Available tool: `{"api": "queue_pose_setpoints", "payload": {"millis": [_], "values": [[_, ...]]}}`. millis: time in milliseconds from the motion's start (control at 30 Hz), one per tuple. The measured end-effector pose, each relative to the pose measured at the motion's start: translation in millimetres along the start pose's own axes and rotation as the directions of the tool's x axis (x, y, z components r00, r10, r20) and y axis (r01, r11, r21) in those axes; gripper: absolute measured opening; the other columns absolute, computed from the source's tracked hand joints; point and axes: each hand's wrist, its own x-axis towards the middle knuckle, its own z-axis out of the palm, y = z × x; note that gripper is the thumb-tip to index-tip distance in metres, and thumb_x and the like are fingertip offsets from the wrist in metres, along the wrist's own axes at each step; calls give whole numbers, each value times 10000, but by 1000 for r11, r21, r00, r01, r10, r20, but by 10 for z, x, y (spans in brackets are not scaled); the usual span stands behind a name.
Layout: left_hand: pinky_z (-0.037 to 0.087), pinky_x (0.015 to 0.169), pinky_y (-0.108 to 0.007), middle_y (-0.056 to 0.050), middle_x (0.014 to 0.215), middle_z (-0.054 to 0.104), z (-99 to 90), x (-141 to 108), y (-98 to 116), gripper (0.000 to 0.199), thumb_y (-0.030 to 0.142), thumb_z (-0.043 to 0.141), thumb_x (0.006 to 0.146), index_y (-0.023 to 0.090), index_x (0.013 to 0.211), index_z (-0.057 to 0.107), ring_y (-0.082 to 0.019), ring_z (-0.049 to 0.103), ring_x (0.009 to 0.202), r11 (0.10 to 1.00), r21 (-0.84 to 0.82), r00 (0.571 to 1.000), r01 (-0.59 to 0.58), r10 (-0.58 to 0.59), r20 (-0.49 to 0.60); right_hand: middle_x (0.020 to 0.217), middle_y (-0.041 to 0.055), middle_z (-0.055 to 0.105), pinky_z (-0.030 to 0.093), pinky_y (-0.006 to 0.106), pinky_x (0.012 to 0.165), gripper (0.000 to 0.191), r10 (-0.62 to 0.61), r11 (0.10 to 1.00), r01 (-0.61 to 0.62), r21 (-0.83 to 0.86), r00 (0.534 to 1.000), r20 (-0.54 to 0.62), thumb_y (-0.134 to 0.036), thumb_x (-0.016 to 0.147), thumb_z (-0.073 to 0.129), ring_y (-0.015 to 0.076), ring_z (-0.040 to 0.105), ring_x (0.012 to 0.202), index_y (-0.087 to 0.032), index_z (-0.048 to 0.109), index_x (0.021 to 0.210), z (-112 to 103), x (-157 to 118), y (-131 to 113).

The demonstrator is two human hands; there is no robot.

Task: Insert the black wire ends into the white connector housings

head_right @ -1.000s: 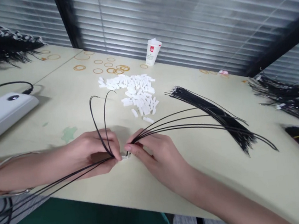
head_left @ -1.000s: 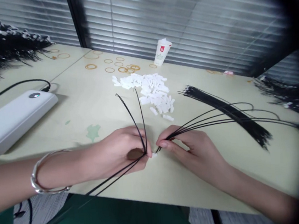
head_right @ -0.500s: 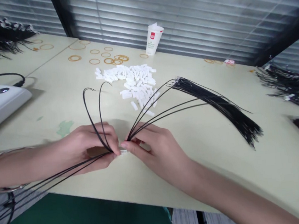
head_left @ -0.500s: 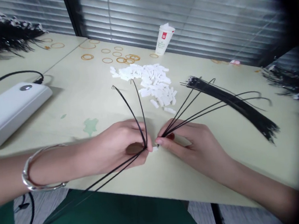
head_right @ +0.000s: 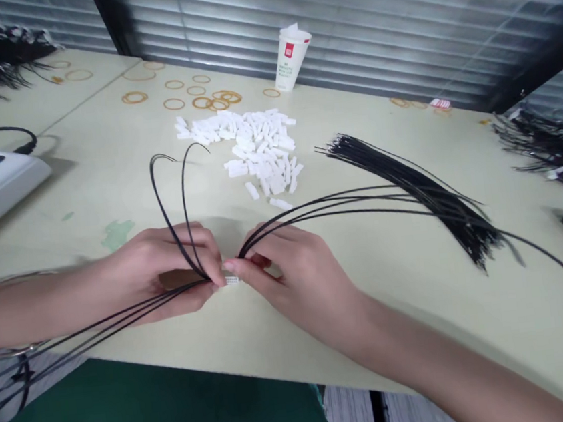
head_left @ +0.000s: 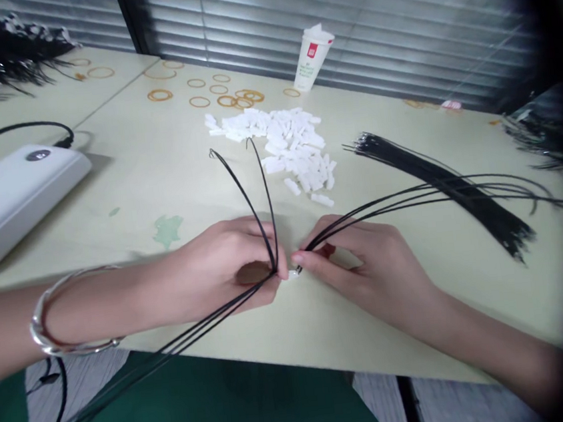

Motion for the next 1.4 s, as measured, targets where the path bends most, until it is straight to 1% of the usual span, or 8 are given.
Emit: {"api": "queue_pose_setpoints", "payload": {"millis": [233,333,567,800,900,1000,1167,1400], "values": [[486,665,-193,-46,812,613,9,1,-6,64,117,599,761,138,799,646,-115,604,745,1000,-14,1000,12,-12,-11,637,1,578,350,255,475,240,11,999,-11,-44,1000,7,-274,848,560,105,486,532,-191,532,625,21,2,-11],[488,684,-196,-49,839,614,-1,-2,-7,64,127,592,776,142,812,643,-116,602,772,1000,-12,1000,24,-24,13,634,0,566,354,251,481,232,51,998,-50,-44,999,20,-294,849,563,108,493,552,-194,554,639,26,1,-2],[483,680,-193,-41,841,613,-13,3,6,76,109,589,770,153,810,637,-113,593,775,1000,-3,999,26,-26,22,679,-4,565,389,250,540,204,56,998,-56,0,998,26,-304,857,557,103,492,571,-199,572,684,24,-17,-2],[490,668,-211,-42,812,615,6,6,-25,72,102,605,757,143,803,644,-114,585,743,1000,-29,1000,-12,12,-15,750,-12,607,436,260,644,153,42,995,-49,91,997,70,-250,865,550,127,565,715,-222,601,724,-5,-5,22],[487,657,-197,-40,807,612,13,7,-40,91,87,621,740,138,811,649,-108,584,741,998,-39,999,-45,44,-30,758,-10,619,446,249,645,121,-59,987,54,151,998,29,-152,851,552,122,575,729,-215,611,767,-13,-16,27],[486,651,-188,-40,807,606,13,4,-38,86,85,622,740,130,808,652,-102,583,731,997,-47,998,-60,58,-37,735,-2,623,450,258,638,88,-113,984,115,139,993,-19,-133,826,584,126,575,712,-201,615,781,-10,-28,24],[494,653,-201,-39,807,610,5,-1,-29,70,98,621,747,141,796,647,-109,586,721,999,-34,999,-34,33,-25,698,-3,624,452,281,627,57,-121,987,126,100,991,-51,-168,810,615,141,570,684,-209,616,770,-3,-56,19],[487,654,-200,-42,808,605,-5,7,-39,83,76,618,737,132,793,641,-114,592,744,997,-48,998,-58,57,-9,715,-18,634,441,241,611,70,-65,996,70,52,994,-91,-186,819,611,109,568,685,-199,624,752,-20,-83,-28]]}}
